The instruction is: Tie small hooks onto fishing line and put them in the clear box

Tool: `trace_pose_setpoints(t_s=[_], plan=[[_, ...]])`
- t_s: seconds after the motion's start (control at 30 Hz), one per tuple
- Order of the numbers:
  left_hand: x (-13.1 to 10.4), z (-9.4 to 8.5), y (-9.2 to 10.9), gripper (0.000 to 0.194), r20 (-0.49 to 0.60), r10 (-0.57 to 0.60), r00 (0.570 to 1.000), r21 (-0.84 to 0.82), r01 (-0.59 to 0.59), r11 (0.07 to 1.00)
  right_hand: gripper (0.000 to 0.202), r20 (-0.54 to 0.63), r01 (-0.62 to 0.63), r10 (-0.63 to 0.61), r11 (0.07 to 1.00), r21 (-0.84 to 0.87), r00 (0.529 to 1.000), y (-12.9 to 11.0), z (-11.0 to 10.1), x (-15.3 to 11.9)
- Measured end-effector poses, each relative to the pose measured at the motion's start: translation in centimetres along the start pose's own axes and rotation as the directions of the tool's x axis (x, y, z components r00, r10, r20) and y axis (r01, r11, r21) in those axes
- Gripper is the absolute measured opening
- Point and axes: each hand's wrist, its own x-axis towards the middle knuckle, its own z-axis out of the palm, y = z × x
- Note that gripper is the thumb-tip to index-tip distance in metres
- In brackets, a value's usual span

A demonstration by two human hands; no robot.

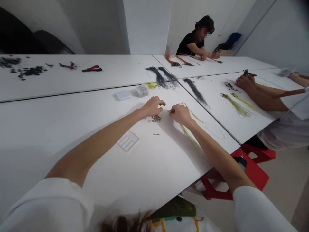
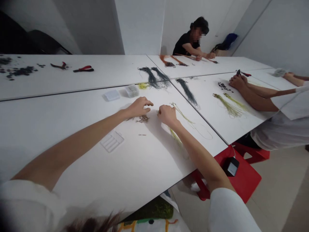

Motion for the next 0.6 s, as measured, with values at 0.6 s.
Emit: trace_pose_setpoints(t_s=[0.6], plan=[[-11.6, -4.2, 1.5, 0.02, -0.159, -0.236, 0.959, -0.386, 0.16, 0.909, 0.018, -0.067, -0.044, 0.068, 0.949, 0.312, 0.995, 2.9, 2.5, 1.2]])
